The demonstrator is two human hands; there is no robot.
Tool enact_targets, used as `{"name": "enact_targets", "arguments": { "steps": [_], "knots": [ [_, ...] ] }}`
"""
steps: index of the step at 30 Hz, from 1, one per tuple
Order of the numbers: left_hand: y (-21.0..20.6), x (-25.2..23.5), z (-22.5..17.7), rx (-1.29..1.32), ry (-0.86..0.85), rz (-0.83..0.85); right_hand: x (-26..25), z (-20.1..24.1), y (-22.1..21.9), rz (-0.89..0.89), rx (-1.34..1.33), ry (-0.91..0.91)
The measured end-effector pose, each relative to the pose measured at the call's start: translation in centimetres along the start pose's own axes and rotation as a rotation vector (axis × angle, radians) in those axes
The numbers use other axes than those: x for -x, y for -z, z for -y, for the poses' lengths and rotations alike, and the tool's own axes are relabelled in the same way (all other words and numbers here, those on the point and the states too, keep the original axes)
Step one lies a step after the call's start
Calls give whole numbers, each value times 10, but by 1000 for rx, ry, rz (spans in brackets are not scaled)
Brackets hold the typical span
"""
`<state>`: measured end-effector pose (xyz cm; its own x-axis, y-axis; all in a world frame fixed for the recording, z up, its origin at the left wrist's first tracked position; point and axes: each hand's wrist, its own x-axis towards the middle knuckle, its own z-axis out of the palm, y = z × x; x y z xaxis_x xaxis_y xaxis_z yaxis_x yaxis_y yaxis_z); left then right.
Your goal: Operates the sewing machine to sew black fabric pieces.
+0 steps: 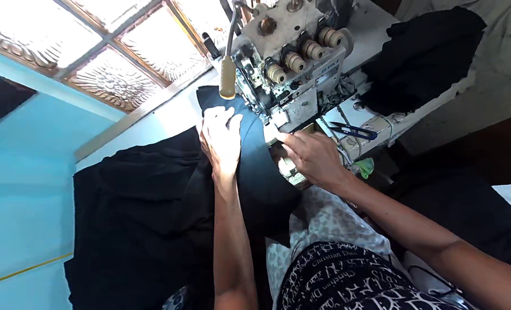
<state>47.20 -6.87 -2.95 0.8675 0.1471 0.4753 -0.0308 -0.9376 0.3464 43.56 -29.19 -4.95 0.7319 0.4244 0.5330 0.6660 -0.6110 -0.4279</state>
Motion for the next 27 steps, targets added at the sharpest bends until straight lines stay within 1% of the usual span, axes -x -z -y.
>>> {"name": "enact_targets", "arguments": {
  "steps": [2, 5, 7, 9, 11, 13, 15, 17, 19, 21, 23, 25, 27],
  "knots": [
    [1, 0, -1, -45, 59, -49, 14, -12, 10, 21, 37, -53],
    [11, 10, -6, -88, 133, -52, 35, -42, 23, 65, 138, -159],
    [16, 23, -7, -84, 137, -89, 48, -59, 27, 145, 198, -277],
    [20, 39, -4, -82, 100, -149, 55, -66, 28, 193, 261, -342],
    [24, 56, 0, -88, 55, -199, 58, -69, 29, 205, 288, -339],
    [26, 62, 5, -58, 39, -301, 57, -74, 32, 184, 274, -304],
    [30, 62, 7, 31, 32, -385, 54, -84, 33, 148, 261, -268],
    [36, 65, 7, 127, 37, -411, 52, -92, 34, 115, 249, -235],
    [40, 68, 6, 196, 48, -412, 45, -86, 38, 81, 190, -244],
    [41, 69, 6, 226, 49, -426, 31, -61, 42, 49, 95, -229],
    [39, 68, 5, 238, 41, -442, 12, -31, 40, 36, 29, -168],
    [40, 69, 3, 229, 37, -453, -10, -3, 35, 73, 29, -110],
    [43, 68, -2, 206, 18, -469, -33, 19, 29, 159, 88, -96]
  ]
}}
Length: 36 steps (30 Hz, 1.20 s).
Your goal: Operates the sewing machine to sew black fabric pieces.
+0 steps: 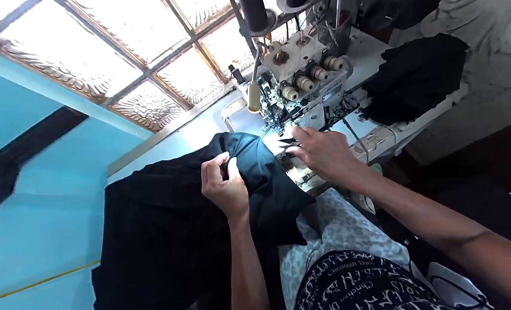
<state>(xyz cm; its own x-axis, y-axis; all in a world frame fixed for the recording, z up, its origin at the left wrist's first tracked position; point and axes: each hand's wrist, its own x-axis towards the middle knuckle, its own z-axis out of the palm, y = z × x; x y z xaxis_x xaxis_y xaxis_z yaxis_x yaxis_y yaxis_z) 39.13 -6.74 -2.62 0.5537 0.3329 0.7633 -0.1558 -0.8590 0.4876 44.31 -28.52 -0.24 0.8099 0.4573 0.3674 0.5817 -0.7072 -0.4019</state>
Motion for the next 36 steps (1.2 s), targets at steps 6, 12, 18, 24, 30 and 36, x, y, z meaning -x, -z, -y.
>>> {"name": "enact_targets", "arguments": {
  "steps": [6, 12, 18, 24, 30, 36],
  "knots": [
    [2, 1, -17, -7, -97, -20, -44, 20, -26, 61, 88, 12],
    [21, -4, -36, 11, -236, -106, -31, 16, -18, -6, -29, 97],
    [94, -21, -72, -34, -384, -304, 37, -25, -13, -156, -15, 81],
    [57, -108, 19, -258, -373, -70, 56, -102, -42, -132, 126, -167],
    [23, -78, 43, -429, 11, 728, 57, -115, -44, -74, 113, -278],
    [48, -19, 46, -323, 77, 616, 71, -56, -40, -87, 15, 10]
  ]
}}
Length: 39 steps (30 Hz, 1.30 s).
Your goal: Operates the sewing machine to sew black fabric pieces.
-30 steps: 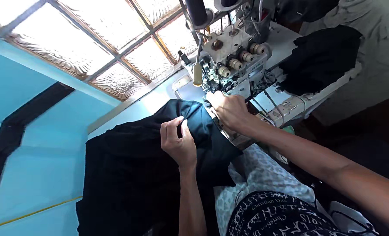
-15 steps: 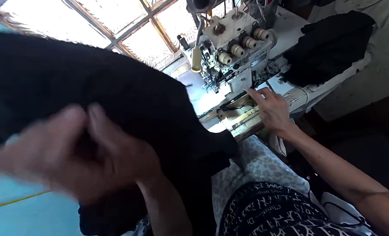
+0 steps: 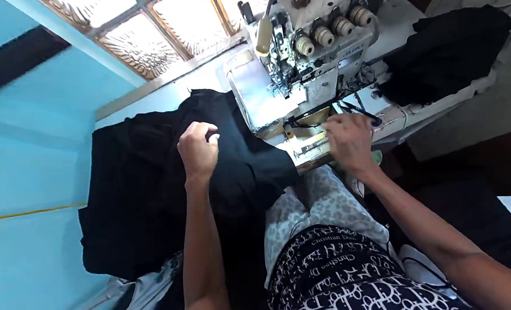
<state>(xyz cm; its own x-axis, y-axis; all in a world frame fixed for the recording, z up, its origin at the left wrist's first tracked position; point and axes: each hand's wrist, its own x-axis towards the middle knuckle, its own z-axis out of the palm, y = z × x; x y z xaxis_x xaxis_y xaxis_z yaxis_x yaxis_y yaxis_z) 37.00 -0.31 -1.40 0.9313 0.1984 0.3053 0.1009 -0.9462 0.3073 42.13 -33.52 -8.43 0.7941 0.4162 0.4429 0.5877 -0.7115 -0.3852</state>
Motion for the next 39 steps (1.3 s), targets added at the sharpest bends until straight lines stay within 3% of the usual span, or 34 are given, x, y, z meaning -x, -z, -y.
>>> {"name": "enact_targets", "arguments": {
  "steps": [2, 5, 8, 12, 17, 24, 27, 30, 33, 39],
  "knots": [
    [0, 21, 0, 81, -92, -24, 3, 22, -10, 32, -84, 73],
    [-4, 58, -2, 180, -287, 65, -7, 39, -36, 103, -155, 83],
    [-23, 71, 5, 213, -346, 87, -18, 44, -50, 190, -182, 100],
    [-47, 78, 1, 264, -413, 89, -28, 52, -46, 311, -255, -20],
    [-56, 96, -27, 383, -585, 29, -16, 57, -56, 174, -242, 82],
    [-46, 112, -51, 416, -514, 19, -15, 71, -40, 184, -582, -36],
    [-37, 107, -55, 460, -462, -1, -11, 75, -40, 226, -894, -207],
    [-39, 99, -53, 457, -418, -35, 0, 77, -43, 384, -1191, -440],
    [-42, 98, -55, 559, -356, -9, 10, 83, -35, 466, -1297, -587],
    [-17, 97, -70, 881, -351, 15, -2, 95, -34, 323, -1349, -533]
  ]
}}
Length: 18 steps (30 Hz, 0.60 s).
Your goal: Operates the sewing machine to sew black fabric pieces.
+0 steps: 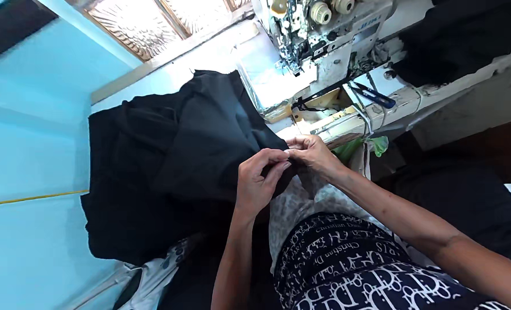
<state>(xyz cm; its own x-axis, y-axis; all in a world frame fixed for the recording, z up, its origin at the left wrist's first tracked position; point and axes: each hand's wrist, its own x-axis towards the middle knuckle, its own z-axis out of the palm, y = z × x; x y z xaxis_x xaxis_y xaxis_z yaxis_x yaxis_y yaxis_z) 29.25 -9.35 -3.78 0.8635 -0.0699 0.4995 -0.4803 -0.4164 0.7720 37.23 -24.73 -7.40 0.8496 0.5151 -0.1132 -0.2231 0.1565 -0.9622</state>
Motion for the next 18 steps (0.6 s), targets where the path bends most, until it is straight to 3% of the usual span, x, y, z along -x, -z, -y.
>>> {"name": "enact_targets", "arguments": {
  "steps": [6, 18],
  "knots": [
    [17, -7, 3, -83, 32, -192, -1, 14, -29, 74, -236, -12],
    [19, -7, 15, -72, 18, -219, 10, 16, -30, 156, -80, 22]
  ]
}}
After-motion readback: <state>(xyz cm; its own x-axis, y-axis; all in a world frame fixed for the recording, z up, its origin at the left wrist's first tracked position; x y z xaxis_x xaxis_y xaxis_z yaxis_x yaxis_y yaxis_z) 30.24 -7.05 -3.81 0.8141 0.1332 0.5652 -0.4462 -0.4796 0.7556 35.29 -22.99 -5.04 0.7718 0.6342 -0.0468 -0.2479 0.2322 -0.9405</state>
